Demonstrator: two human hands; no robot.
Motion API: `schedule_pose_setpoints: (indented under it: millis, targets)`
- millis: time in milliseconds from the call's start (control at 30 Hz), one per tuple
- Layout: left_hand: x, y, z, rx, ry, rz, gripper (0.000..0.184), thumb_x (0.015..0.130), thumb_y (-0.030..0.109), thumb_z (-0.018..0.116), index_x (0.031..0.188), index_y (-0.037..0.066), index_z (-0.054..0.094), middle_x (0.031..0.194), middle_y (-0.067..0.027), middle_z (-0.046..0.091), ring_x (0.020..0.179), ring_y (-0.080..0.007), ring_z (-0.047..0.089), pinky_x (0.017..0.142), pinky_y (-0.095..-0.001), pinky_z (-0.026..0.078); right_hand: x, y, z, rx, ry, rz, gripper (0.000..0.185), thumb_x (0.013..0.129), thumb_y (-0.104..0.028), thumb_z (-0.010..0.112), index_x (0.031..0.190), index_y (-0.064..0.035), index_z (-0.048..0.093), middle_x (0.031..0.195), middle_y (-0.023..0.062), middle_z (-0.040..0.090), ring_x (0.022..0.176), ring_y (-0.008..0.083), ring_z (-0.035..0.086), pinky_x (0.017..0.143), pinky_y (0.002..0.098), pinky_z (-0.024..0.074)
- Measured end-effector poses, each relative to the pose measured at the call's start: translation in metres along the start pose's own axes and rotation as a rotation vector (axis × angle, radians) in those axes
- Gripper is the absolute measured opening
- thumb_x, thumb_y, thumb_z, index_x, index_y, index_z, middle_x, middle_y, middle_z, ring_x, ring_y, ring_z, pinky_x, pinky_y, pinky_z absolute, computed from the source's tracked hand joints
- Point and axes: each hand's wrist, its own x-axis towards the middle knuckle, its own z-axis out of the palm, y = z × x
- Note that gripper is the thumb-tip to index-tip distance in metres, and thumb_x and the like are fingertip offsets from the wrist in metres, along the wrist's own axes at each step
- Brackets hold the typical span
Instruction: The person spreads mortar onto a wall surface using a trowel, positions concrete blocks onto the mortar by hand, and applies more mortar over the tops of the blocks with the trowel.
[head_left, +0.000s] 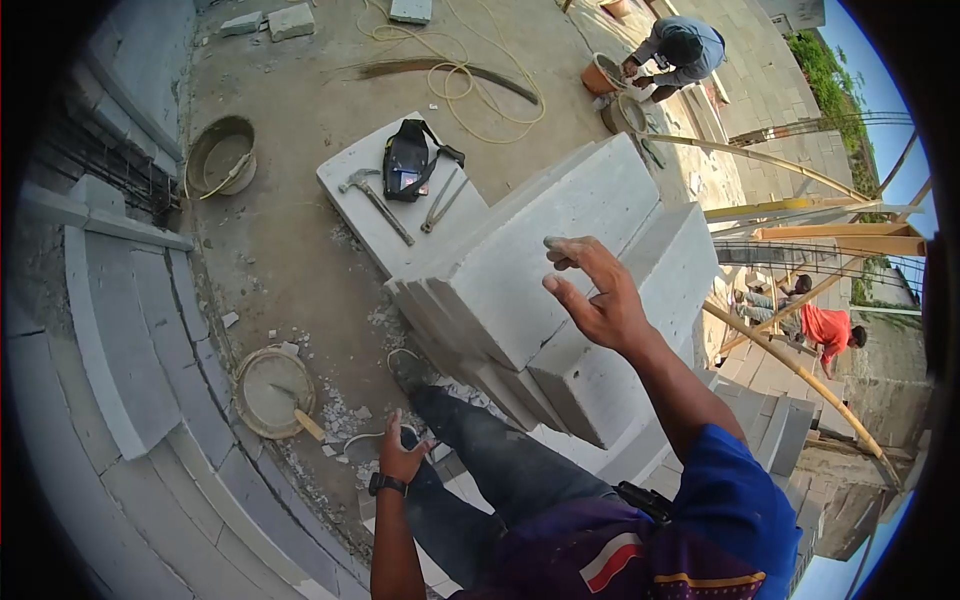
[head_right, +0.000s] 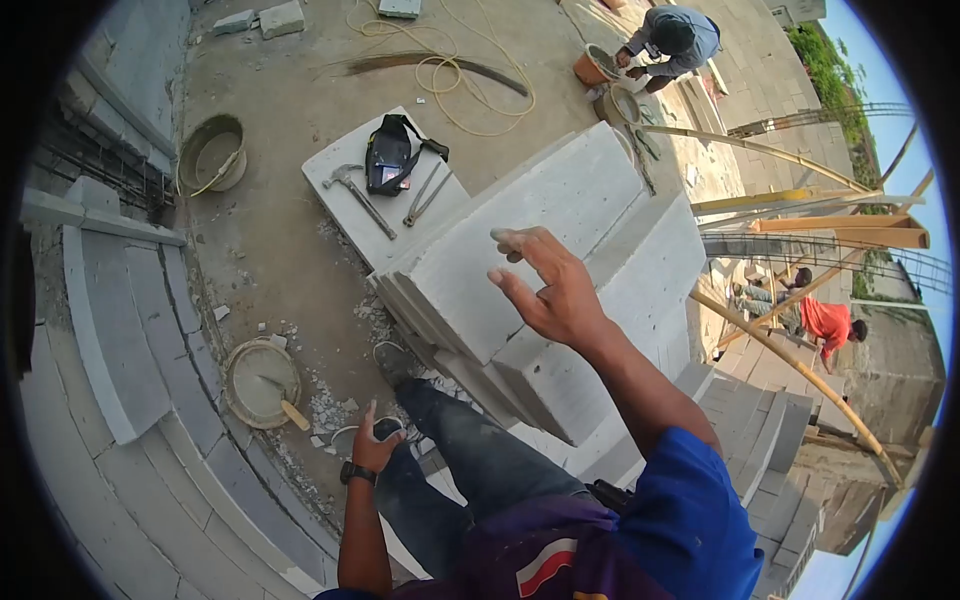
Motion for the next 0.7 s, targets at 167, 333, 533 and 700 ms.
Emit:
schedule_pose_setpoints:
  millis: [167, 333, 533, 700]
  targets:
    - [0.019, 0.135, 0.048, -0.615, -0.155, 0.014, 0.086, 0.097, 0.034, 0.072, 0.159, -0.002, 0.025, 0.160, -0.0251, 0.036, 0.144, -0.0375, 0.043, 0.117, -0.0434, 0.036, -0.043, 0.237, -0.143, -0.628, 0.379, 0.442, 0.048, 0.099, -0.037, 0.066, 0.126, 0.0029, 0.064, 0.118, 0.0274, 0.065, 0.115, 0.0407, 0.062, 0.099, 0.0449, 0.0491]
    - [-0.004, 0.200, 0.117, -0.727, -0.144, 0.030, 0.090, 0.106, 0.046, 0.051, 0.161, -0.006, 0.003, 0.169, -0.0248, 0.007, 0.156, -0.0384, 0.016, 0.125, -0.0462, 0.017, -0.150, 0.454, -0.237, -0.684, 0.224, 0.855, 0.106, 0.094, -0.076, 0.046, 0.145, 0.0163, 0.042, 0.146, 0.0418, 0.044, 0.138, 0.0526, 0.043, 0.117, 0.0481, 0.0343]
    - [-0.032, 0.211, 0.160, -0.695, -0.162, -0.081, 0.112, 0.100, 0.060, 0.053, 0.159, -0.004, -0.017, 0.170, -0.0211, -0.008, 0.157, -0.0307, 0.000, 0.126, -0.0436, 0.009, -0.135, 0.453, -0.221, -0.453, 0.280, 0.925, 0.090, 0.099, -0.068, 0.043, 0.141, 0.0113, 0.050, 0.143, 0.0342, 0.051, 0.136, 0.0465, 0.046, 0.116, 0.0434, 0.0325]
    - [-0.038, 0.222, 0.157, -0.736, -0.161, -0.039, 0.105, 0.100, 0.062, 0.052, 0.161, -0.002, -0.005, 0.168, -0.0206, 0.006, 0.154, -0.0298, 0.014, 0.125, -0.0421, 0.014, -0.136, 0.436, -0.235, -0.467, 0.238, 1.014, 0.106, 0.092, -0.077, 0.046, 0.143, 0.0168, 0.045, 0.148, 0.0361, 0.047, 0.142, 0.0464, 0.041, 0.120, 0.0401, 0.0285]
